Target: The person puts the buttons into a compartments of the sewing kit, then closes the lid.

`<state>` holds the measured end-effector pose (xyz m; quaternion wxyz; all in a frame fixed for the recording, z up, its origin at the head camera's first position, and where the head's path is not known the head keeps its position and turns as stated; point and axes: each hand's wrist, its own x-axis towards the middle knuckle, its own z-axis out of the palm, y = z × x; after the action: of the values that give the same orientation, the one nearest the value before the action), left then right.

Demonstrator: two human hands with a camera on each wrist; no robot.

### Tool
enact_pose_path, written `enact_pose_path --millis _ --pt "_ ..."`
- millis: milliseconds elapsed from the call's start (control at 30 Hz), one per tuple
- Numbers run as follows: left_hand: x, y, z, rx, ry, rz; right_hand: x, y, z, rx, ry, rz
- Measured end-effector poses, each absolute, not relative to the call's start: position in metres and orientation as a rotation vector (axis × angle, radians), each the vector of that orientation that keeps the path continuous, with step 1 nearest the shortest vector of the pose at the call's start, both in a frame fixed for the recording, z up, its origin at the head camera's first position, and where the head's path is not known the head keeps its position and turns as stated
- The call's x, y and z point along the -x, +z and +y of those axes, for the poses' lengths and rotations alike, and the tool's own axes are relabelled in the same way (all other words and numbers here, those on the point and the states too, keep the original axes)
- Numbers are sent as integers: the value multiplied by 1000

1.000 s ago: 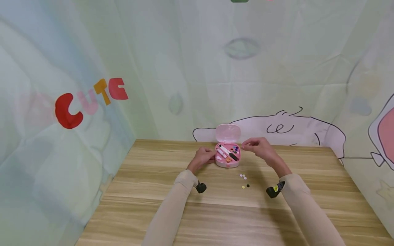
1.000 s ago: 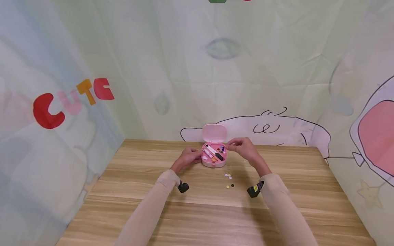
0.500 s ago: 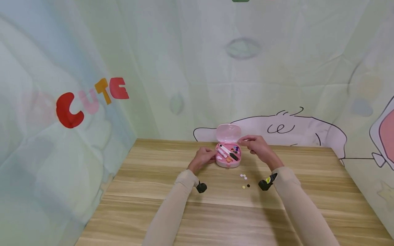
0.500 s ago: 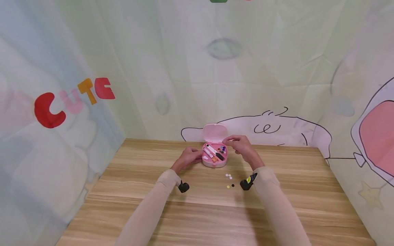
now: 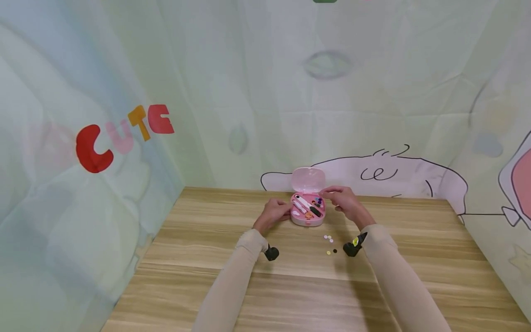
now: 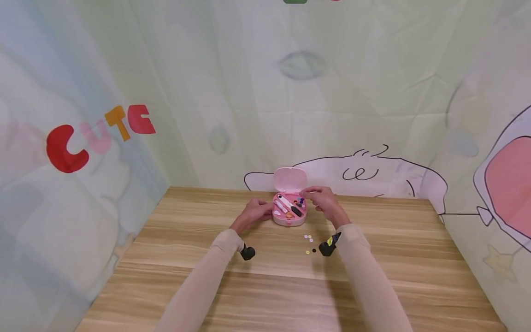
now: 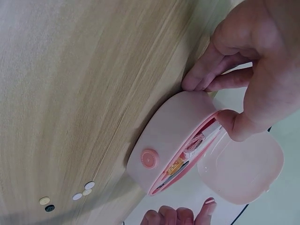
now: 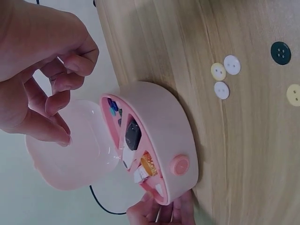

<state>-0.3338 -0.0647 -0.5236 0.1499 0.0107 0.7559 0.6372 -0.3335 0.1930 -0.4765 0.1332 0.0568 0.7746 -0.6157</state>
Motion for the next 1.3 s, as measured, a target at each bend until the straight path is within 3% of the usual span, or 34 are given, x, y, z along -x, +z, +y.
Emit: enact_pose_path --millis 567,1300 --pt "333 -524 -64 -27 1828 2168 319 -492 215 -53 -1586 2402" --pt "334 -525 -64 -46 1822 2186 265 -501 233 161 -1372 2621"
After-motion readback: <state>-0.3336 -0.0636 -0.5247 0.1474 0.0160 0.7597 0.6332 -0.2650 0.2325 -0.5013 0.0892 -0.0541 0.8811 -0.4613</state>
